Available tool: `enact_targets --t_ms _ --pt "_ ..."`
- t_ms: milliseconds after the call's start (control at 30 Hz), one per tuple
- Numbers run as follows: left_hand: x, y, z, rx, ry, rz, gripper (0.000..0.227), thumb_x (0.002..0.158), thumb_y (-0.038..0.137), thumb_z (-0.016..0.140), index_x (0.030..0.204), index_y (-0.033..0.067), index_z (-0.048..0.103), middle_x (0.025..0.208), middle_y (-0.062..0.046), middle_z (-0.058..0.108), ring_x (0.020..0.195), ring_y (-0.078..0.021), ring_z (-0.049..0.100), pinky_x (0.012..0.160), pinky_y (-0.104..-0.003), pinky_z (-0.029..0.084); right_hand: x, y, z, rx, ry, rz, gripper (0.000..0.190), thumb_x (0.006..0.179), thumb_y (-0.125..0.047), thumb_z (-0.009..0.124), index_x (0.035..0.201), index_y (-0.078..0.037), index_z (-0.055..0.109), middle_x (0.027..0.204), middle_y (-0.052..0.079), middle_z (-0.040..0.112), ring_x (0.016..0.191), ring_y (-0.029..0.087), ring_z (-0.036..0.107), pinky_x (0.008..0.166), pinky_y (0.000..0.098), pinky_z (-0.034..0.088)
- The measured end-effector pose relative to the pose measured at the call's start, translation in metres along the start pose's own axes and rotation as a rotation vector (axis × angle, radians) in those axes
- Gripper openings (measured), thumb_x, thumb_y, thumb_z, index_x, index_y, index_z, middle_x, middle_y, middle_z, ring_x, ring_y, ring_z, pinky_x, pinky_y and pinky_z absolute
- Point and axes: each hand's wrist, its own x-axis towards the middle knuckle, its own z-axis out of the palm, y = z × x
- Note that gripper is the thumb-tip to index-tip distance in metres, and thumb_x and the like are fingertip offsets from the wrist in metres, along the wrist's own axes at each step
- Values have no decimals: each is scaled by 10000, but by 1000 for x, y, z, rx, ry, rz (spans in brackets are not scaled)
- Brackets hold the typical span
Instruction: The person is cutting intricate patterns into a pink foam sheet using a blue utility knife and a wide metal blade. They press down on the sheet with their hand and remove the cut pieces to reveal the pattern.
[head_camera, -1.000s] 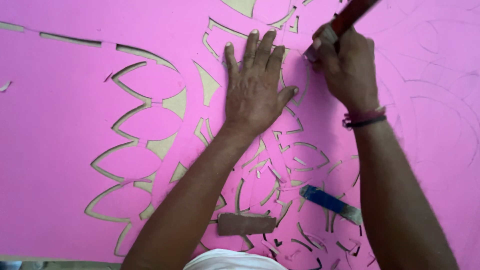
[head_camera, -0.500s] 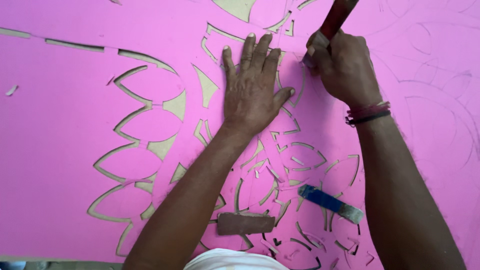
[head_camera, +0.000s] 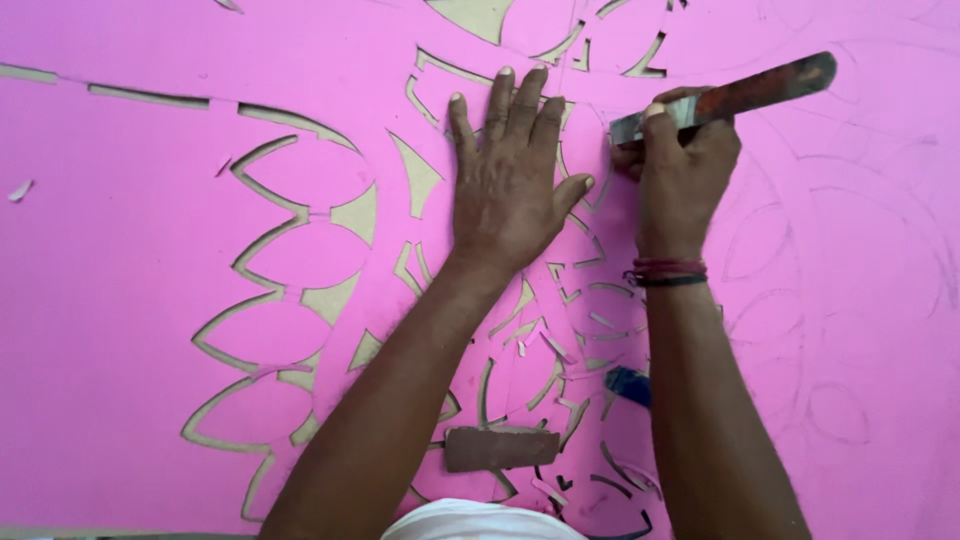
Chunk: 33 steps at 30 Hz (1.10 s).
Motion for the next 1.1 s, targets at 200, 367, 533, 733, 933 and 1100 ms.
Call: enact_targets --t_ms 200,367,533,733,933,1100 --pt "-1 -2 1 -6 31 16 837 866 512 755 1482 34 453 1616 -147 322 1550 -355 176 1238 -688 51 1 2 8 -69 39 -6 81 1047 -74 591 1064 -1 561 843 59 653 646 114 637 572 259 526" --pt "0 0 -1 -16 35 14 837 847 503 767 1469 34 460 1608 -151 319 1544 -355 177 1228 -697 48 3 5 11 -62 53 -40 87 1045 -55 606 1072 10 556 857 67 666 660 122 651 601 268 571" --pt "0 -3 4 -32 32 -3 826 834 462 796 1466 42 467 1609 -150 328 1544 -355 183 1240 -694 58 4 22 19 -184 109 -185 102 1060 -18 575 1145 20 536 896 62 654 675 133 674 562 290 582" --pt "-1 -2 6 -37 79 13 810 840 436 817 1466 45 483 1612 -140 343 1554 -355 197 1257 -698 71 4 24 19 -229 76 -166 92 1082 -8 535 1166 21 512 904 71 644 656 136 666 560 300 583" --pt "0 -2 8 -13 53 5 815 830 449 805 1462 55 474 1606 -132 340 1545 -356 197 1237 -700 75 7 18 16 -219 50 -29 103 1023 -40 523 1112 8 507 845 95 675 607 141 668 537 301 573" --pt "4 0 3 57 19 5 816 815 463 787 1450 51 481 1600 -153 326 1518 -362 201 1202 -697 72 8 36 16 -524 146 -309 104 1019 -57 560 1083 12 601 951 170 673 827 252 700 726 406 577"
